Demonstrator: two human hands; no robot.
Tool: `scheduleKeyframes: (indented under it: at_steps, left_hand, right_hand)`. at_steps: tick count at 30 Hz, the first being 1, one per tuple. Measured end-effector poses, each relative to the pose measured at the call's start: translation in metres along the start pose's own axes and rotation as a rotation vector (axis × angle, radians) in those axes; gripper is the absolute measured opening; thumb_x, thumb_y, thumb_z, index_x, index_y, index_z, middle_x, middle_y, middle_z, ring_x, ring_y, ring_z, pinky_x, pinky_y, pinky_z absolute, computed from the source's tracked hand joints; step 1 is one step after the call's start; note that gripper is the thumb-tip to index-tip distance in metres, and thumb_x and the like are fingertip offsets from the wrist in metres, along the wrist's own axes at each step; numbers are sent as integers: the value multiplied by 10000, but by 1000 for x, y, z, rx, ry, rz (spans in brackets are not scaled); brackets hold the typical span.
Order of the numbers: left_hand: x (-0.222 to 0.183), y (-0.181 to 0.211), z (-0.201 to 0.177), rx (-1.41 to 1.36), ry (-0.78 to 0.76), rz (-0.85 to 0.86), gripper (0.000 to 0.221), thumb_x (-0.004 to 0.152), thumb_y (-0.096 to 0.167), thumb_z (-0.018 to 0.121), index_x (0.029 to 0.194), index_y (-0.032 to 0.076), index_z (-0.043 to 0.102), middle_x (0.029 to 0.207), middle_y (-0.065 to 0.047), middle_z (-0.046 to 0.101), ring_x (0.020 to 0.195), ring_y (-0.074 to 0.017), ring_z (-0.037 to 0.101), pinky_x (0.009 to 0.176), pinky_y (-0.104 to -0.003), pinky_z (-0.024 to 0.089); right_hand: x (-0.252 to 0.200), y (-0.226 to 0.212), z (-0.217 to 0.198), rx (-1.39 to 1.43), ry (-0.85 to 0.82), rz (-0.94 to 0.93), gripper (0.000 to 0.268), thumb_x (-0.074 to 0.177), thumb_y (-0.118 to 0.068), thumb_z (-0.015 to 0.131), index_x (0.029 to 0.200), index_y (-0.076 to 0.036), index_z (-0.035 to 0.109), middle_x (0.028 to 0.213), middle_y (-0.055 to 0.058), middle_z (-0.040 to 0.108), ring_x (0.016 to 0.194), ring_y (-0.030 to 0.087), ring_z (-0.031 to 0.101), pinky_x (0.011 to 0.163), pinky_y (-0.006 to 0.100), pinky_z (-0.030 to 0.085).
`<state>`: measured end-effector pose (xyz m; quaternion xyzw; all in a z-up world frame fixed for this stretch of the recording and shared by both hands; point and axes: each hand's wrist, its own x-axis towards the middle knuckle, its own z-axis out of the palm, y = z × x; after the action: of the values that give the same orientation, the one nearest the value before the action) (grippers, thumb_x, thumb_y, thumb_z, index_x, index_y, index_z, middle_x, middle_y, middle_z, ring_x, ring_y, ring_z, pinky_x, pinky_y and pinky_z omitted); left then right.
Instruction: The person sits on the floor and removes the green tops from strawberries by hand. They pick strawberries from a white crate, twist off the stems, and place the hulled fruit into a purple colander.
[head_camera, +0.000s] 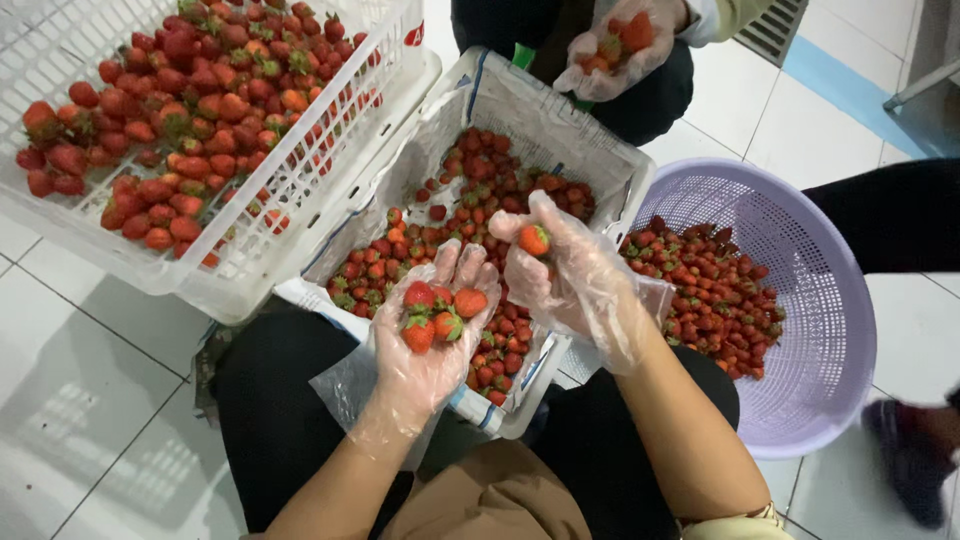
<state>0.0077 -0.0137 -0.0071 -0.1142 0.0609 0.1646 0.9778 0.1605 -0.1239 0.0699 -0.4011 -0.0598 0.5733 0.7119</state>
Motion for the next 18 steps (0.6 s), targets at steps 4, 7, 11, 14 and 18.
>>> scheduleKeyframes:
  at_steps: [4, 7, 11, 14, 18]
  left_hand:
    - [-2, 1, 1, 26, -13, -5, 486, 992, 219, 538, 1412, -27, 526, 1435, -224, 558, 1363, -362, 521, 1211, -532, 345]
    - [-2, 2, -2, 21, -50, -39, 480, 1011, 233, 542, 1423, -13, 520, 1471, -227, 537, 1384, -355, 512, 1206, -507, 368]
    - [-4, 4, -3, -8, -64, -75, 507, 1041, 251, 528, 1475, -9, 508, 1493, -215, 540, 1375, -350, 518, 1166, -474, 417]
    - [-8, 5, -2, -12, -126, -89, 522, 1072, 260, 510, 1518, -10, 491, 1516, -198, 536, 1355, -326, 523, 1137, -476, 435]
    - [-7, 5, -1, 31, -19, -1, 551, 999, 266, 508, 1475, -11, 495, 1496, -183, 537, 1360, -305, 525, 1139, -479, 432]
  right_hand:
    - [-1, 1, -5, -195, 203, -64, 457, 979, -474, 572, 1030, -34, 684, 740, 42, 604, 538, 132, 504, 445, 247, 347]
    - [0, 4, -10, -91, -76, -52, 378, 1005, -372, 687, 819, -64, 571, 837, 92, 635, 590, 143, 525, 462, 238, 366]
    - [-2, 9, -7, -725, -184, -292, 205, 982, -170, 809, 915, -126, 620, 862, 2, 579, 744, 108, 546, 713, 273, 497]
    - [-5, 6, 2, -1267, -124, -146, 259, 854, -229, 779, 1096, -200, 691, 947, 5, 770, 807, 105, 747, 757, 271, 623]
    - [-1, 6, 16, -1324, -64, -79, 160, 912, -195, 735, 1055, -128, 711, 899, 63, 754, 759, 128, 693, 698, 304, 596]
